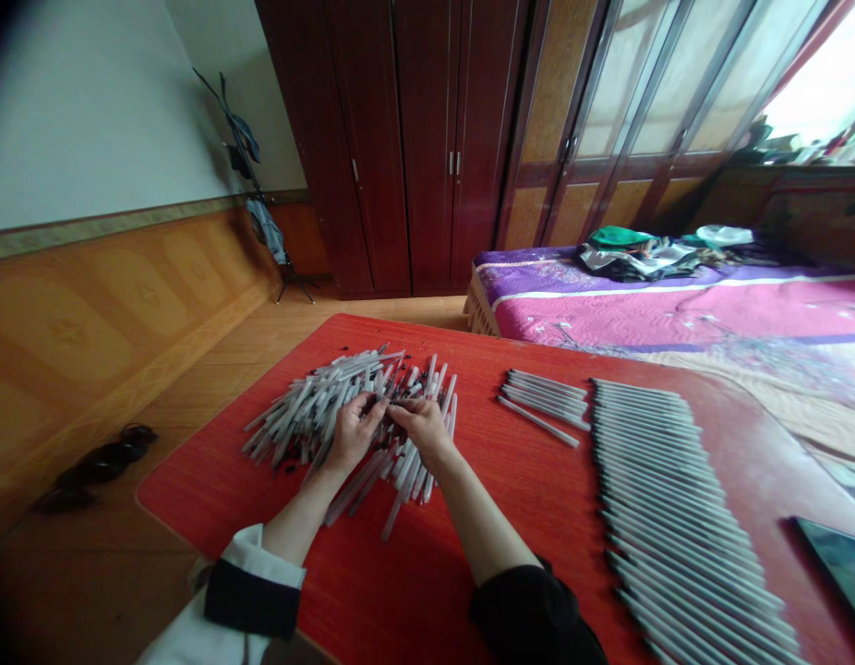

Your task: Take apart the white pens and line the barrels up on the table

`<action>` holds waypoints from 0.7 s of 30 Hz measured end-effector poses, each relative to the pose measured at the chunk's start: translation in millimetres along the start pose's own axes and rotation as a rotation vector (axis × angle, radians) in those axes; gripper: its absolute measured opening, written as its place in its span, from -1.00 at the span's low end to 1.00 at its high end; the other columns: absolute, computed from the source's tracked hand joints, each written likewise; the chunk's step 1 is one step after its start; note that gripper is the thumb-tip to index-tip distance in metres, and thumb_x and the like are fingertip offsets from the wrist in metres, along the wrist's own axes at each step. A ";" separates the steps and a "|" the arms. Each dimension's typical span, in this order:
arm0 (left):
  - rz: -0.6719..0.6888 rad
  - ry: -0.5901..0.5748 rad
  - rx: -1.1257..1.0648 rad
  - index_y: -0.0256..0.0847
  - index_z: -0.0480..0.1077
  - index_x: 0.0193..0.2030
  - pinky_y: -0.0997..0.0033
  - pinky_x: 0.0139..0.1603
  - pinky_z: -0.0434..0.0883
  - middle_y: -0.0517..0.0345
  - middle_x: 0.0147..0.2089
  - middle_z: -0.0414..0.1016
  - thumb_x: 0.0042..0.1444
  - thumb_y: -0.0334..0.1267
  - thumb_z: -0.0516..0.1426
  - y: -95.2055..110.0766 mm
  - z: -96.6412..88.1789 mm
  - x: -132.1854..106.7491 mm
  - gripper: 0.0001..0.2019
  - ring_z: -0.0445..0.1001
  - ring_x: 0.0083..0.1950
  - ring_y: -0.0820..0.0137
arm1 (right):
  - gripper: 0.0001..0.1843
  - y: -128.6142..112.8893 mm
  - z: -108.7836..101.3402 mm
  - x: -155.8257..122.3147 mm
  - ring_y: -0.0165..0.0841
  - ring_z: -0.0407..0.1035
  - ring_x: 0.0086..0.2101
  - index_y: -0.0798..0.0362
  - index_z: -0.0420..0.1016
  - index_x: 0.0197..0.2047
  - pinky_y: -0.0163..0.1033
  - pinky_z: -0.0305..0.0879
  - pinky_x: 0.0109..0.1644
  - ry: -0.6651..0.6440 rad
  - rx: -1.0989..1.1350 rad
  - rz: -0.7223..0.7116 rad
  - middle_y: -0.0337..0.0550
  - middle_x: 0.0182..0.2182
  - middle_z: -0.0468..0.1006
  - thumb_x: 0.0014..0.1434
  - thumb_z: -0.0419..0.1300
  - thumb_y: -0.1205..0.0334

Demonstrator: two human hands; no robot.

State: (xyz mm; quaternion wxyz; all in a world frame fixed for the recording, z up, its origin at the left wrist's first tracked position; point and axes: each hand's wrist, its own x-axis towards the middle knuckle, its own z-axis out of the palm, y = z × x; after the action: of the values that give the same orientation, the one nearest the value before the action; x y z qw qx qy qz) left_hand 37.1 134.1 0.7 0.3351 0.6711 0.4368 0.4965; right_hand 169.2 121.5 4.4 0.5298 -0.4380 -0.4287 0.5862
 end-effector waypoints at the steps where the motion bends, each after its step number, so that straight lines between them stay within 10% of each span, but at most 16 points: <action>1: 0.003 -0.012 -0.006 -0.26 0.38 -0.38 0.55 -0.41 0.30 0.20 -0.48 0.42 0.10 -0.11 0.06 -0.3 0.4 -0.2 -0.75 0.37 -0.44 0.46 | -0.68 0.6 -0.4 0.5 -0.54 0.16 -0.73 0.18 0.52 -0.51 -0.39 0.05 -0.67 0.020 -0.025 -0.019 -0.24 -0.72 0.40 -0.14 0.28 0.03; 21: -0.023 0.024 -0.133 -0.28 0.43 -0.24 0.48 -0.26 0.40 0.10 -0.31 0.52 0.04 -0.17 0.12 -8.8 2.8 1.6 -0.77 0.48 -0.30 0.39 | -0.73 3.6 5.8 -3.1 -0.42 0.29 -0.58 0.05 0.60 -0.33 -0.34 0.18 -0.55 0.198 0.040 -0.174 -0.22 -0.63 0.47 -0.15 0.30 0.14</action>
State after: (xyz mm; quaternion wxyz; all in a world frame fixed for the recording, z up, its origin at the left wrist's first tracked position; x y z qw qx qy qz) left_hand 37.7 139.0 -7.3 0.3792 0.6365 0.4145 0.5285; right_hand 162.8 117.9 2.5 0.6271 -0.4440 -0.3990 0.5004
